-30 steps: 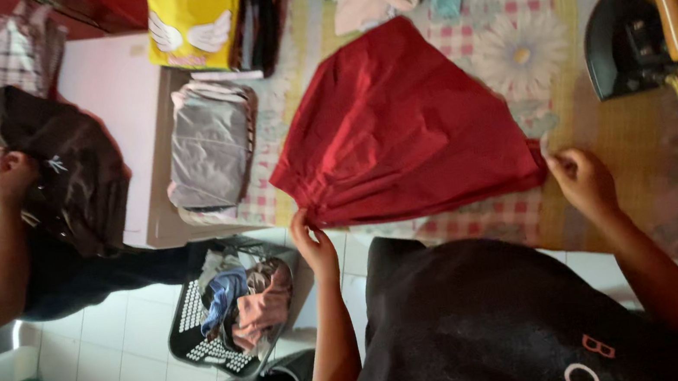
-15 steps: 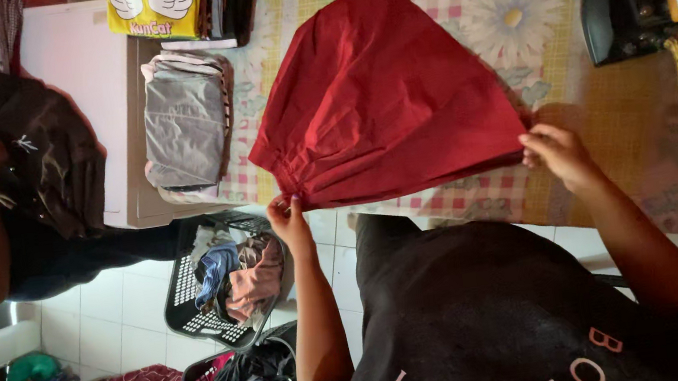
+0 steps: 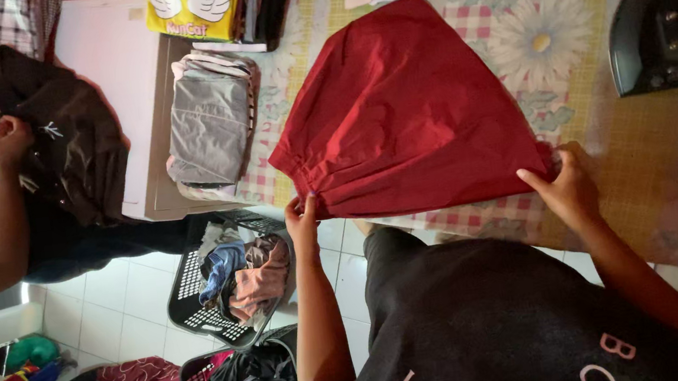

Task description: The person folds a yellow t-shirt and a pair of gray shorts by hand on a table, smoothing the fabric and aligning edges before stacking them.

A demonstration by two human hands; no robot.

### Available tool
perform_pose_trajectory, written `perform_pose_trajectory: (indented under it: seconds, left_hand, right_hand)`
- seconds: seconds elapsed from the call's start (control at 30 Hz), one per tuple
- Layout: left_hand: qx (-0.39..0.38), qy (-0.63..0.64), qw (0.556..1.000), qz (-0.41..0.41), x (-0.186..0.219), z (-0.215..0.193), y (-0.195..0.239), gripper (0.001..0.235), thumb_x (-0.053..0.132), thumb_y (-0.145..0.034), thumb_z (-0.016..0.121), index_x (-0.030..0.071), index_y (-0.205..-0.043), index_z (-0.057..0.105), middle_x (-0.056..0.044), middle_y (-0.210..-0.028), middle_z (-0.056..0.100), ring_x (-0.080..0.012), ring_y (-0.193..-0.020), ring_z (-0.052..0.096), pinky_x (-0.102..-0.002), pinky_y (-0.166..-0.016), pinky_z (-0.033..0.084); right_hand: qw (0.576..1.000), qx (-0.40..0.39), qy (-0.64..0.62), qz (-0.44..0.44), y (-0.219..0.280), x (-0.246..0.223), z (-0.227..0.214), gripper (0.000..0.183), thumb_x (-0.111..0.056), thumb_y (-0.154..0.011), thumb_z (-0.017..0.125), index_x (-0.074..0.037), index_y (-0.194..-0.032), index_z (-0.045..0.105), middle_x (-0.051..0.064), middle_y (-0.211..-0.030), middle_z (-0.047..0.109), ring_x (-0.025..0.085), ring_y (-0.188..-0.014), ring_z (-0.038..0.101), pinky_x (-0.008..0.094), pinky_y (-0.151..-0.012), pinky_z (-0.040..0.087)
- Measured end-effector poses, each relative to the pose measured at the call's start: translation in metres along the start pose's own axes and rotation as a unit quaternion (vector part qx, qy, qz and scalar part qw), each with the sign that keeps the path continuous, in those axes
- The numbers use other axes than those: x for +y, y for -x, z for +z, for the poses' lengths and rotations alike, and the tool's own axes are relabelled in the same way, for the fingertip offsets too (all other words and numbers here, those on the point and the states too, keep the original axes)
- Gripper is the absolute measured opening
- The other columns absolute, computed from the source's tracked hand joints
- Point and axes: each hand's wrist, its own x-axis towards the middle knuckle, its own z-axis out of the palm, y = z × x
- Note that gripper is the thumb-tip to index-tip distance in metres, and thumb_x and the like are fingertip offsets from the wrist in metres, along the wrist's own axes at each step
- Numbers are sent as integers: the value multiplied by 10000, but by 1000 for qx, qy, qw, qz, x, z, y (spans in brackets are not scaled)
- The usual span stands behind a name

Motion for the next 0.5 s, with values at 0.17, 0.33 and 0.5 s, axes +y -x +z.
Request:
perform_pose_trajectory:
  seconds: [0.17,0.33,0.5]
  left_hand:
    - [-104,67,988,-93,17,-3,-10,400,284,-914,785,74,-1187,583,-28,-937,671,-144,-736,662,-314,-625,539]
    - [-171,141,966,-131,38,13,-30,216,226,-877,685,208,-1091,661,68,-794,679,-110,-659,652,-317,-594,576]
    - [-294,306,900,102,183,66,-77,182,193,-1054,715,104,-1196,647,22,-889,647,-102,-698,597,-276,-578,488]
  right_hand:
    - [882,-220,-386,158,-34,20,3,468,-264,-886,807,26,-1238,700,127,-1162,742,255,-1035,709,360,-886,530]
    - [772,-249,-530,248,-96,-4,-47,417,-186,-880,715,-127,-1287,645,10,-1149,731,181,-942,699,373,-716,579]
    - [810,-137,-570,14,-234,-48,-96,297,-134,-1010,771,-94,-1285,665,13,-1146,708,118,-855,668,267,-639,532]
